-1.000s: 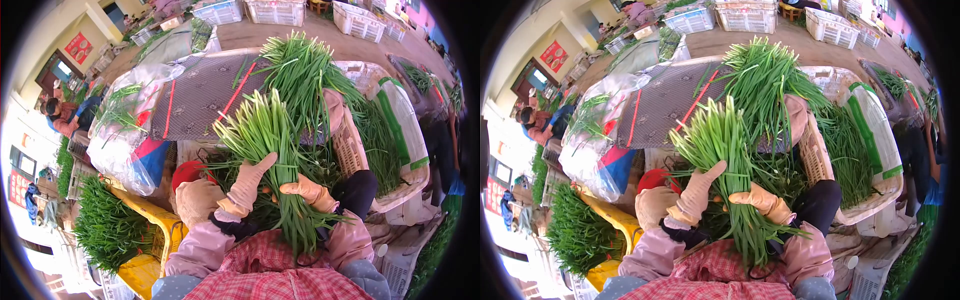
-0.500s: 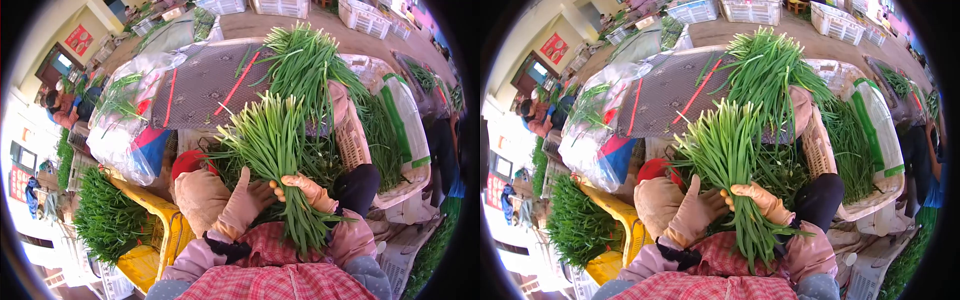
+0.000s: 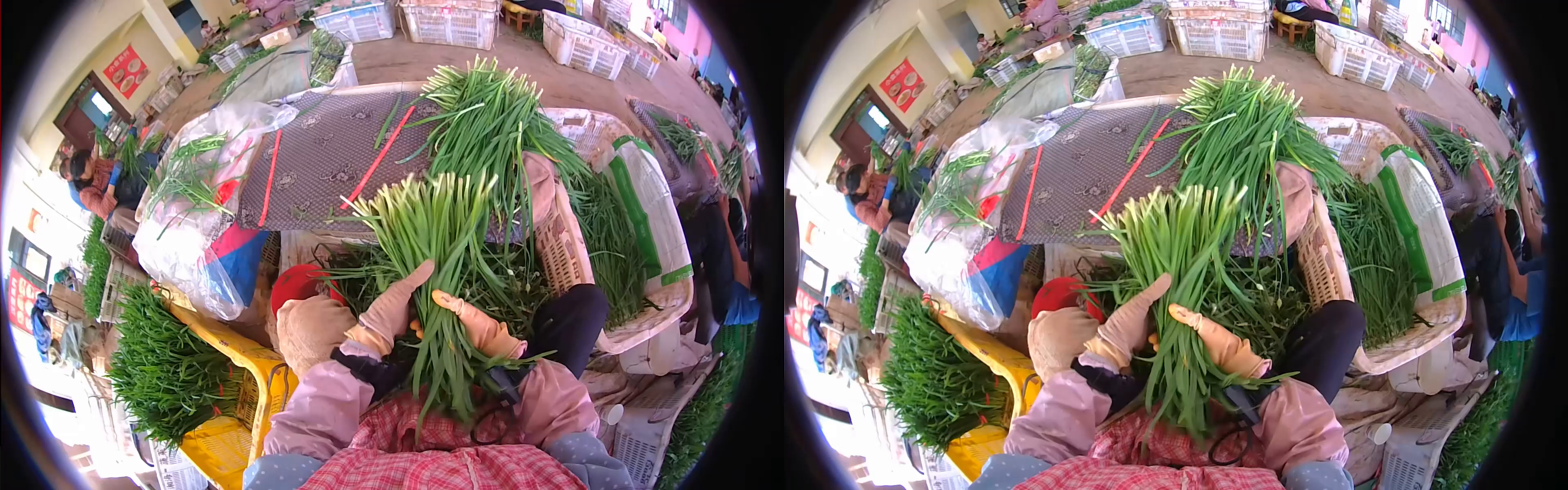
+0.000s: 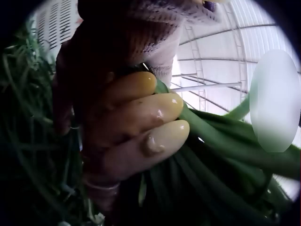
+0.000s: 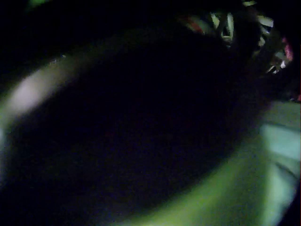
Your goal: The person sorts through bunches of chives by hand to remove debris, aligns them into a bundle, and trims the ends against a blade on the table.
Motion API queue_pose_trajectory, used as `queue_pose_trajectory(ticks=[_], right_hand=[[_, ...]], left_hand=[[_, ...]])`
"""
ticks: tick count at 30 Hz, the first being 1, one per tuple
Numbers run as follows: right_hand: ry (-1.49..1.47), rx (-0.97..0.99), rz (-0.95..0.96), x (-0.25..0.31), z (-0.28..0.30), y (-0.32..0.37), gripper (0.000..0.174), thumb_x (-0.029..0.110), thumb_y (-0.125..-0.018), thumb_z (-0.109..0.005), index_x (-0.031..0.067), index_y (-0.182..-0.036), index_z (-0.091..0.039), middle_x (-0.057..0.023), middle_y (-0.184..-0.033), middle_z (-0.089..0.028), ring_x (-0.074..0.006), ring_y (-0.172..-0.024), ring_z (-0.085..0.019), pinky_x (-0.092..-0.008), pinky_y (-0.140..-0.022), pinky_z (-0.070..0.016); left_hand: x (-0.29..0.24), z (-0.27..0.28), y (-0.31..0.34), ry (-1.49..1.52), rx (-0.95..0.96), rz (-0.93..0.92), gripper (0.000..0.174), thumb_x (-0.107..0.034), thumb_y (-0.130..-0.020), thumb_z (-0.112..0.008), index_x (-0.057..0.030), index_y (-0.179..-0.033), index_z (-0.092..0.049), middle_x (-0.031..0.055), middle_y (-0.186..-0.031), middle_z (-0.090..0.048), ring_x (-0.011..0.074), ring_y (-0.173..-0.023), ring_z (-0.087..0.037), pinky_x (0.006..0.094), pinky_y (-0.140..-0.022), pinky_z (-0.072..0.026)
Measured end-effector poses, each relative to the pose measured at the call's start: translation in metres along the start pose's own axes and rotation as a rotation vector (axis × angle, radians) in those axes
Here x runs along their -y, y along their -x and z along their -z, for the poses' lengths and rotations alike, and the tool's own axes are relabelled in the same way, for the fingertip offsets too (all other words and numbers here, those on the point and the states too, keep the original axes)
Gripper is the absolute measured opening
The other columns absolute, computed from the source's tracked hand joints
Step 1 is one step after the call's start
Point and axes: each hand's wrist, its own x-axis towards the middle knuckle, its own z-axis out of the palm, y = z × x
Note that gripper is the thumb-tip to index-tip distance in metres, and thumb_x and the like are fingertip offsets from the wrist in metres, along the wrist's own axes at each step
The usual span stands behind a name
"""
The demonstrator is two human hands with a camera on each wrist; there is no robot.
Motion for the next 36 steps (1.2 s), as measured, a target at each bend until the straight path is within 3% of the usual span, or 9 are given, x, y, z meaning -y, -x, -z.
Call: queue_pose_trajectory(ticks=[4,11,13,15,20,26,31,33,36], right_hand=[[-0.035,0.119,0.01,-0.012,-0.004,0.004,0.066,0.056,-0.095,-0.047,-0.002,-0.127,-0.055,-0.0152,-0.109,-0.068,-0.0246,-0.089,-0.067,-0.037,-0.083,-0.0539],[0.012,0.027,-0.17,-0.015,-0.026,0.017,0.06,0.052,-0.092,-0.059,0.0001,-0.122,-0.06,-0.0081,-0.104,-0.069,-0.0162,-0.088,-0.064,-0.0304,-0.083,-0.0516],[0.51,0.222,0.191,-0.011,-0.021,0.017,0.063,0.046,-0.09,-0.066,-0.0017,-0.129,-0.053,-0.0094,-0.118,-0.064,-0.0178,-0.106,-0.059,-0.0319,-0.094,-0.0455],[0.975,0.396,0.038,0.016,-0.007,0.026,0.073,0.039,-0.089,-0.069,-0.0017,-0.141,-0.038,-0.0135,-0.119,-0.061,-0.0235,-0.107,-0.058,-0.0367,-0.098,-0.0436],[0.211,0.423,0.55,0.018,-0.006,0.032,0.102,0.044,-0.082,-0.07,-0.0009,-0.151,-0.009,-0.021,-0.152,-0.028,-0.0326,-0.141,-0.027,-0.0457,-0.115,-0.0227],[0.36,0.072,0.757,0.008,-0.045,0.002,0.072,0.052,-0.086,-0.067,0.0022,-0.135,-0.049,-0.0063,-0.128,-0.057,-0.0178,-0.114,-0.052,-0.0326,-0.096,-0.0413],[0.432,0.003,0.759,-0.008,-0.042,0.005,0.045,0.035,-0.097,-0.059,0.0047,-0.131,-0.055,-0.0071,-0.125,-0.061,-0.0197,-0.116,-0.054,-0.0327,-0.099,-0.0418],[0.545,-0.028,0.831,0.003,-0.048,0.014,0.042,0.026,-0.098,-0.058,0.0045,-0.133,-0.053,-0.0089,-0.129,-0.059,-0.0215,-0.118,-0.054,-0.0353,-0.103,-0.04],[0.743,-0.009,0.839,-0.002,-0.024,0.013,0.049,0.028,-0.095,-0.063,0.0037,-0.136,-0.05,-0.0123,-0.139,-0.05,-0.0223,-0.123,-0.049,-0.0353,-0.106,-0.0369]], left_hand=[[0.009,0.04,-0.005,0.098,0.319,0.364,0.064,-0.055,-0.087,-0.063,-0.0063,-0.127,-0.057,0.009,-0.114,-0.065,0.0222,-0.102,-0.063,0.0344,-0.09,-0.0517],[-0.001,0.012,0.006,0.184,0.451,0.294,0.058,-0.04,-0.087,-0.067,-0.0004,-0.127,-0.056,0.0089,-0.099,-0.067,0.0237,-0.094,-0.063,0.0369,-0.085,-0.0518],[-0.02,0.0,0.022,0.051,0.304,0.284,0.044,-0.025,-0.082,-0.069,0.0013,-0.116,-0.062,0.0084,-0.089,-0.065,0.021,-0.076,-0.064,0.0351,-0.077,-0.0539],[-0.052,-0.008,0.044,-0.053,0.311,0.269,0.047,-0.026,-0.08,-0.068,0.004,-0.115,-0.061,0.0117,-0.082,-0.067,0.0222,-0.075,-0.064,0.0355,-0.076,-0.0537],[-0.093,-0.014,0.088,-0.311,0.239,0.322,0.043,-0.024,-0.075,-0.072,-0.0011,-0.111,-0.064,0.0097,-0.084,-0.068,0.0217,-0.075,-0.066,0.0349,-0.07,-0.0547],[-0.08,-0.019,0.119,-1.649,0.04,-0.439,0.041,-0.023,-0.065,-0.083,-0.002,-0.099,-0.071,0.0053,-0.088,-0.073,0.0189,-0.076,-0.07,0.0313,-0.068,-0.0541],[-0.068,-0.051,0.121,-1.456,0.101,-0.396,0.049,-0.023,-0.063,-0.085,-0.0016,-0.104,-0.069,0.0061,-0.09,-0.072,0.0161,-0.079,-0.069,0.0286,-0.071,-0.0536],[-0.028,-0.044,0.121,-0.279,0.178,0.066,0.054,-0.025,-0.076,-0.078,-0.0088,-0.125,-0.06,0.0044,-0.106,-0.07,0.0154,-0.09,-0.066,0.0288,-0.077,-0.0502],[-0.02,-0.032,0.115,-0.059,0.241,0.303,0.06,-0.012,-0.073,-0.077,-0.0044,-0.128,-0.054,0.0074,-0.111,-0.066,0.0157,-0.091,-0.063,0.0285,-0.08,-0.0513]])
